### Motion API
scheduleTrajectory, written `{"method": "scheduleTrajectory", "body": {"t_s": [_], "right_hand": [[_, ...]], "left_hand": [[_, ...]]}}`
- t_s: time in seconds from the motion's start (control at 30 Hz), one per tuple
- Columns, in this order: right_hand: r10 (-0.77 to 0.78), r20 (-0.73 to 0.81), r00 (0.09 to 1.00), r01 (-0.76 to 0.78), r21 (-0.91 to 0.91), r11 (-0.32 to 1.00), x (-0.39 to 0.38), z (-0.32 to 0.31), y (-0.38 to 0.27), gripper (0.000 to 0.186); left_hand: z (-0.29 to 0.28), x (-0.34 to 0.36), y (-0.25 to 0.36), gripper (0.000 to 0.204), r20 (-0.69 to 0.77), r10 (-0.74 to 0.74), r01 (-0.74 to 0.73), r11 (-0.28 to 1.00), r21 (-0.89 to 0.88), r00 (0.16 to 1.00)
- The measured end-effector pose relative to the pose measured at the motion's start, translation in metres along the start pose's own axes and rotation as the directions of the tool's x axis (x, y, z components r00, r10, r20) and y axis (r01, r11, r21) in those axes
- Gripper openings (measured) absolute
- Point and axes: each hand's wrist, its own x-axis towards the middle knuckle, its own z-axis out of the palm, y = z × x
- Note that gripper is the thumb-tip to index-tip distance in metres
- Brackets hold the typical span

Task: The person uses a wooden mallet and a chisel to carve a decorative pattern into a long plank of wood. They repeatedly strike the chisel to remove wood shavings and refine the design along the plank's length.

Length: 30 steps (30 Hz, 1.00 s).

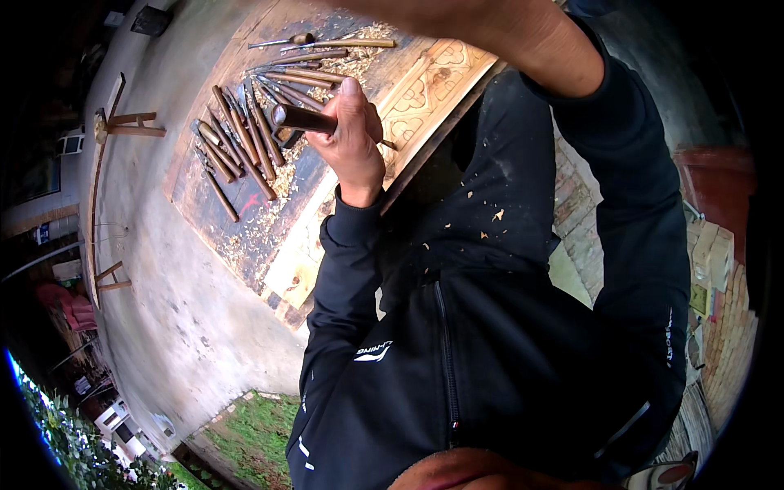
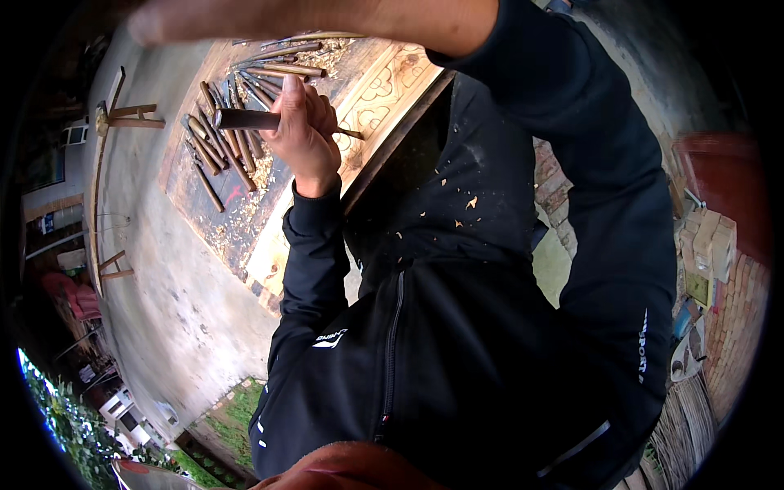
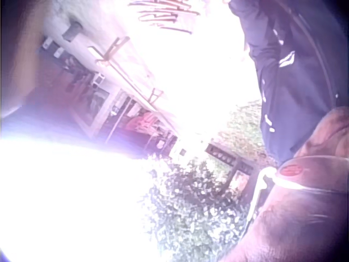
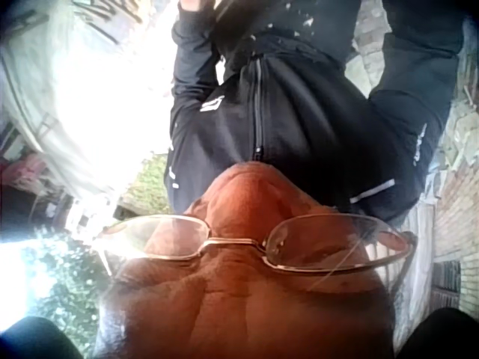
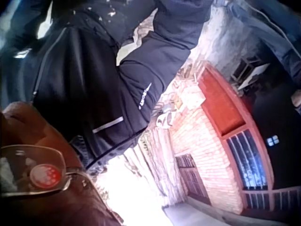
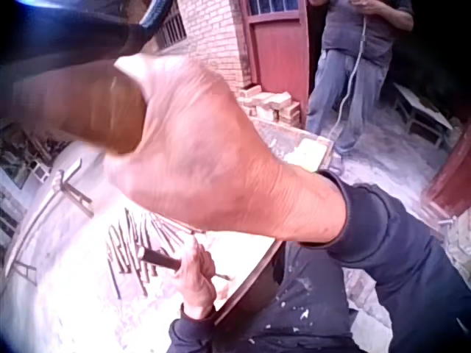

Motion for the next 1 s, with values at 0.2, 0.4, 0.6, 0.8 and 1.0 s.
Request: {"method": "scheduleTrajectory", "body": {"t_s": [0.2,0.4,0.6,0.8,1.0], "right_hand": [[-0.035,0.111,0.993,0.04,-0.036,0.999,-0.031,0.026,-0.005,0.01],[0.215,0.244,0.946,-0.252,0.13,0.959,-0.032,0.004,-0.025,0.018],[0.255,0.229,0.939,-0.307,0.235,0.922,-0.039,-0.004,-0.037,0.029],[0.341,0.234,0.911,-0.402,0.304,0.864,-0.042,-0.018,-0.041,0.041],[0.383,0.086,0.92,-0.375,0.476,0.795,-0.036,-0.023,-0.029,0.038]], "left_hand": [[-0.021,-0.016,0.004,0.049,0.002,-0.014,0.014,1.0,-0.02,1.0],[-0.023,-0.026,0.001,0.052,-0.057,0.088,-0.093,0.992,-0.087,0.995],[0.007,-0.019,-0.002,0.051,-0.186,0.162,-0.128,0.975,0.18,0.969],[0.01,-0.025,0.0,0.051,-0.246,0.261,-0.206,0.951,0.231,0.933],[0.011,-0.021,0.004,0.053,-0.352,0.186,-0.138,0.978,0.158,0.917]]}}
